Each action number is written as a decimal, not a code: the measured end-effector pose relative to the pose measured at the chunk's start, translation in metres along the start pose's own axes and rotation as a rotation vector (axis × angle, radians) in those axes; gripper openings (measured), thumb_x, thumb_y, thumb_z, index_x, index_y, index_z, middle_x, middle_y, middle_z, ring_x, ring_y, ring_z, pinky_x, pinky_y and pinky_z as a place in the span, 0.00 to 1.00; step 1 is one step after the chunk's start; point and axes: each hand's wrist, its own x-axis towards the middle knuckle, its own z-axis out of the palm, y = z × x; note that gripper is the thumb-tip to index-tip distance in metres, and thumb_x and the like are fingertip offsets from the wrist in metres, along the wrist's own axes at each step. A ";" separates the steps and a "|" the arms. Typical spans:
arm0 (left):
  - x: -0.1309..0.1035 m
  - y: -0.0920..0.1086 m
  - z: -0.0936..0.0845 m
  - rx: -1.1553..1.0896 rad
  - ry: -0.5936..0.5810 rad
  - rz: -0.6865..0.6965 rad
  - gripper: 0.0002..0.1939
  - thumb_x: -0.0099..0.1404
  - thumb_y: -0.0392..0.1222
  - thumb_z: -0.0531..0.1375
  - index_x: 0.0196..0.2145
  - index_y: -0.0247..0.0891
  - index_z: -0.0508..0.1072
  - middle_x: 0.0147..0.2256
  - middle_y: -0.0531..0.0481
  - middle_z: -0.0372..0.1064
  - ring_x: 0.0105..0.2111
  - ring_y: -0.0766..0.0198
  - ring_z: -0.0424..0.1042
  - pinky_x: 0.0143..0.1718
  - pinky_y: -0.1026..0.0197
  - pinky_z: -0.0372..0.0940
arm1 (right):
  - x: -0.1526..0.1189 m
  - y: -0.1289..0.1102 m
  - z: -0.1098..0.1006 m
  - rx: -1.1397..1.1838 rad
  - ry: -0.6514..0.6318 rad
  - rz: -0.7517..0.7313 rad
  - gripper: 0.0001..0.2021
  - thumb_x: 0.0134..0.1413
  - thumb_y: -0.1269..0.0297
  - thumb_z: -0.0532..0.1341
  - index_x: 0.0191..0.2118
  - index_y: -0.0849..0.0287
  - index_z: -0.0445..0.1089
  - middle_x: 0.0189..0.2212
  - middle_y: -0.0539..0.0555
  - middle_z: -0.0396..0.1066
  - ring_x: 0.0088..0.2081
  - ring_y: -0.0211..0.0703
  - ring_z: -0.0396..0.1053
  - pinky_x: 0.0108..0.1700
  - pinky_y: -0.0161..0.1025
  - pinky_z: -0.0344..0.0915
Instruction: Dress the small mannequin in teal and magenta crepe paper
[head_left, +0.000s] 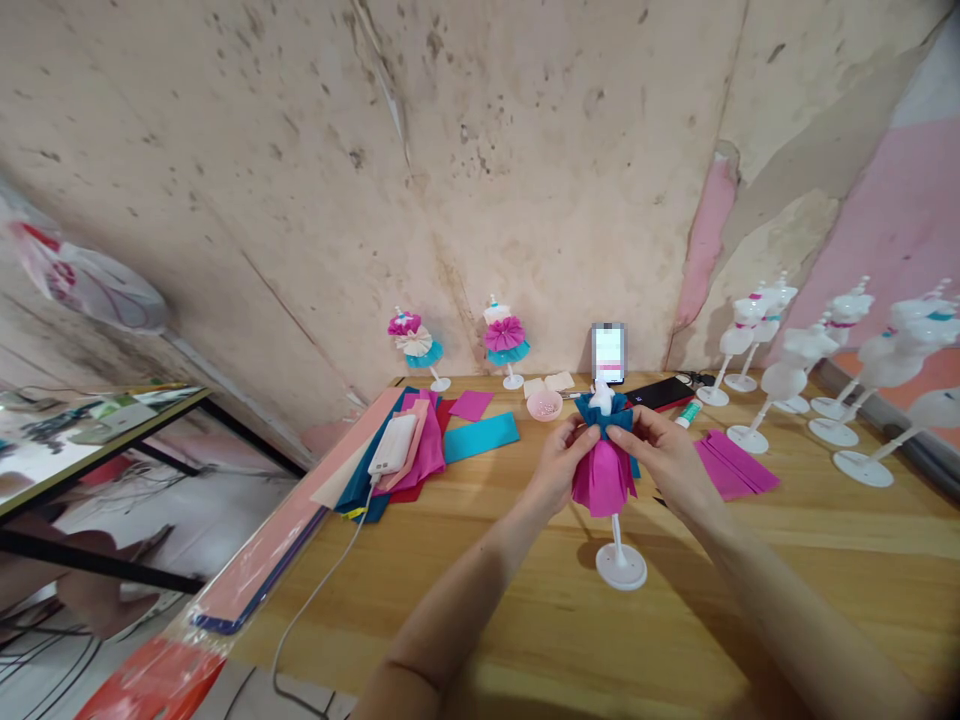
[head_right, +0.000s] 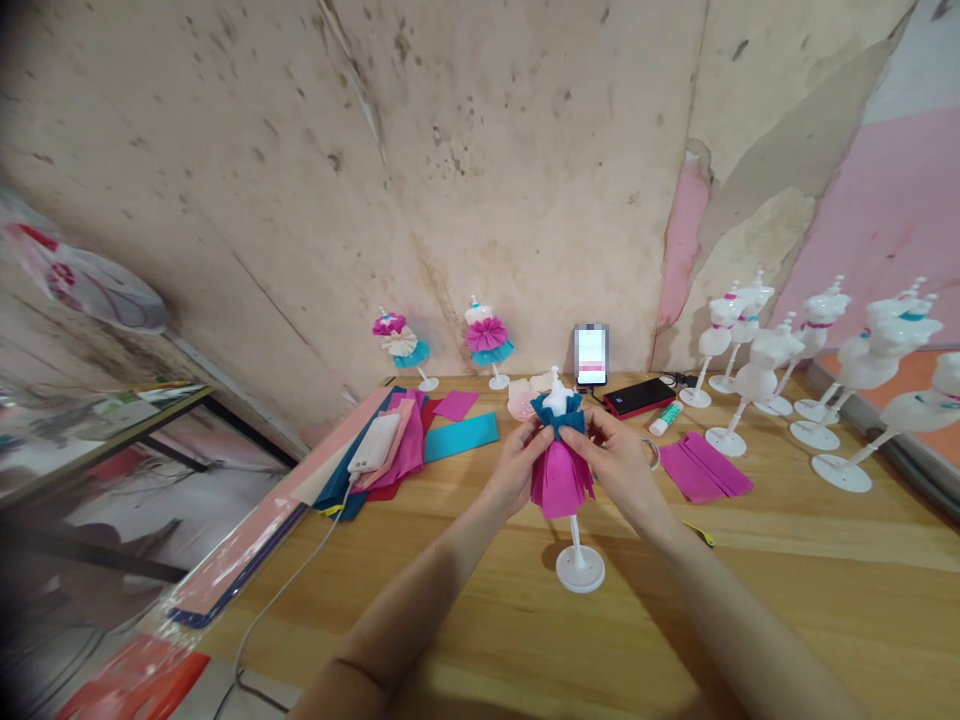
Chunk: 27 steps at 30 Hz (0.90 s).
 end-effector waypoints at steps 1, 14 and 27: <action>0.000 0.000 0.000 -0.005 -0.001 0.002 0.19 0.60 0.45 0.65 0.48 0.38 0.71 0.44 0.48 0.72 0.41 0.64 0.71 0.47 0.60 0.63 | 0.000 -0.002 0.000 -0.040 0.009 -0.033 0.12 0.55 0.52 0.62 0.34 0.56 0.68 0.29 0.48 0.66 0.30 0.38 0.60 0.32 0.37 0.57; -0.004 0.005 0.004 0.123 -0.024 0.049 0.20 0.59 0.46 0.65 0.48 0.37 0.72 0.47 0.44 0.72 0.47 0.57 0.71 0.52 0.56 0.62 | -0.001 -0.012 -0.003 -0.458 0.114 -0.210 0.12 0.57 0.53 0.60 0.33 0.56 0.67 0.30 0.51 0.69 0.33 0.42 0.64 0.36 0.39 0.59; -0.006 0.006 0.007 0.136 0.015 -0.033 0.19 0.59 0.49 0.64 0.45 0.36 0.73 0.42 0.47 0.73 0.39 0.63 0.70 0.43 0.61 0.62 | 0.007 -0.006 -0.012 -0.026 0.014 -0.034 0.14 0.57 0.51 0.61 0.31 0.57 0.65 0.27 0.48 0.62 0.29 0.38 0.58 0.32 0.36 0.55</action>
